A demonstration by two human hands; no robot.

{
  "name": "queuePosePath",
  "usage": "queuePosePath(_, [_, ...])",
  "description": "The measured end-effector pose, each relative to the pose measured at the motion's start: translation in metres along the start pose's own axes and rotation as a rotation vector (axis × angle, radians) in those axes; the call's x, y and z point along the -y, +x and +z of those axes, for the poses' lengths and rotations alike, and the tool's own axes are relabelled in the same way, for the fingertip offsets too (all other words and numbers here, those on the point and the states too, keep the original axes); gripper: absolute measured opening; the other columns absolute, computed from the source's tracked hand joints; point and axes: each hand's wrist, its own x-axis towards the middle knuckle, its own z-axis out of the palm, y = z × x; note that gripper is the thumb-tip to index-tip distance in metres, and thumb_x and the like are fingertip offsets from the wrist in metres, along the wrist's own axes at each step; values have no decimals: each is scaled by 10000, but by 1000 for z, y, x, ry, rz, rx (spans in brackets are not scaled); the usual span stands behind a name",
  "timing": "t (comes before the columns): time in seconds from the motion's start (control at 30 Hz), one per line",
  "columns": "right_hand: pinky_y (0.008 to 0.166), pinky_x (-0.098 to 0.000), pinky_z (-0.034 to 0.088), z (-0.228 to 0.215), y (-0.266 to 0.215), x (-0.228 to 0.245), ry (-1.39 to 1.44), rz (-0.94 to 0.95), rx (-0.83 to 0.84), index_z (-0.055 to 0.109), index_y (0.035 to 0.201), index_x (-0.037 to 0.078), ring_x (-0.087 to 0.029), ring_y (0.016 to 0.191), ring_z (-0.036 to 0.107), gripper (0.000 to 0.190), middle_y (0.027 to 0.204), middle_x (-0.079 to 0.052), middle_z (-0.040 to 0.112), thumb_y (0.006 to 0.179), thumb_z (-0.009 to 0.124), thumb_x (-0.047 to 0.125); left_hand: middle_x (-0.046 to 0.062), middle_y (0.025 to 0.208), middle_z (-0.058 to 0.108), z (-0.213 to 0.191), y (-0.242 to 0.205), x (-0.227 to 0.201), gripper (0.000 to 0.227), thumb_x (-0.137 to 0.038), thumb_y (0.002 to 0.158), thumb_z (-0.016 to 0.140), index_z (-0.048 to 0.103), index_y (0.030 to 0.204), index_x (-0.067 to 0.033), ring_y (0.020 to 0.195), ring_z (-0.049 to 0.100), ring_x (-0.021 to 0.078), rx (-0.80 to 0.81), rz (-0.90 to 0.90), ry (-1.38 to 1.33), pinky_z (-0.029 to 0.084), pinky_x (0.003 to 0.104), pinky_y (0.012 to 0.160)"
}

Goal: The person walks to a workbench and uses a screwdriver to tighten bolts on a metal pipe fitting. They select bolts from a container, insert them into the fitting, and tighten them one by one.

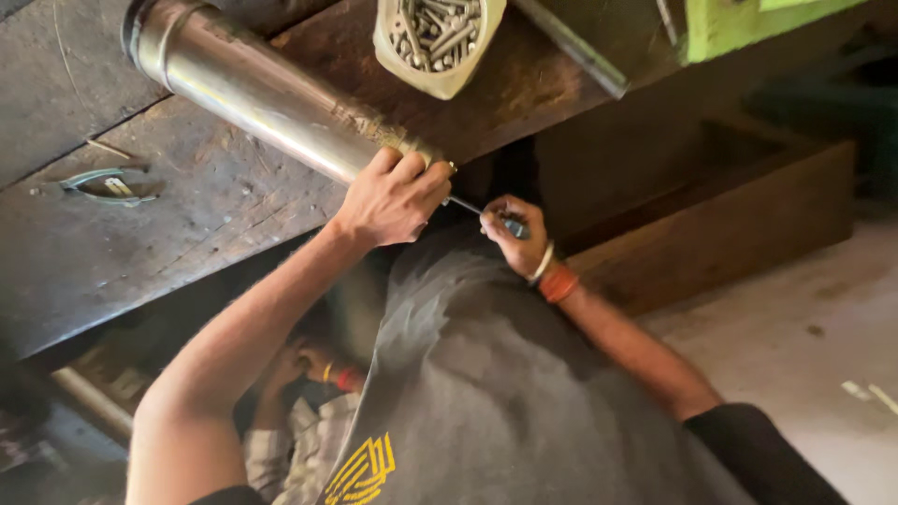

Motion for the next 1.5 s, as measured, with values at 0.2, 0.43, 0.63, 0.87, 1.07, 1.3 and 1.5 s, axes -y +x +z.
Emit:
queuePosePath(0.2, [671,-296,508,13,4,31,-534,-682,-353,652,996,-14,-149,743,612,139,892,-129,666,972,764,64,1,1100,578,6,6,1,255,-309,785,657,689,971,-137,1021,518,211,90,-33,-18,434,357,821])
queuePosePath(0.43, [527,-239,390,28,-2,6,-189,-315,-380,507,796,63,-66,563,493,353,666,7,524,1073,619,251,-53,1233,616,12,-21,-7,195,-264,961,702,735,1087,-118,999,524,143,-320,19,165,406,296,799])
queuePosePath(0.63, [506,-224,345,22,-8,-8,-26,-113,-342,443,751,89,-58,558,432,430,655,32,462,1078,620,303,-35,1233,618,15,-24,-6,263,-269,881,665,766,1086,-139,1035,562,131,-341,23,135,423,282,785])
queuePosePath(0.87, [505,-293,398,2,-8,-15,269,185,-273,500,739,82,-99,531,438,347,675,2,463,1034,644,196,-55,1256,603,25,-27,-8,310,-322,849,652,768,1081,-152,987,532,122,-331,11,154,444,294,795])
queuePosePath(1.07, [517,-341,425,-15,5,-22,692,673,-188,574,837,75,-144,502,474,136,667,-25,513,949,591,149,-58,1273,586,24,-28,-9,315,-321,856,671,763,1109,-159,1053,520,125,-343,-8,147,470,306,875])
queuePosePath(1.3, [541,-355,455,-20,14,-28,707,514,-93,551,838,83,-169,546,516,243,670,-34,486,1031,652,191,-16,1251,619,20,-17,-4,365,-354,840,683,779,1120,-140,996,504,176,-157,7,40,411,336,760])
queuePosePath(1.5, [580,-317,526,-13,17,-14,367,94,-116,662,1061,-8,-124,640,595,162,851,-42,657,926,726,55,32,1345,555,-2,-26,3,817,-482,680,860,666,1394,-136,1174,537,249,-48,-87,-174,419,433,901])
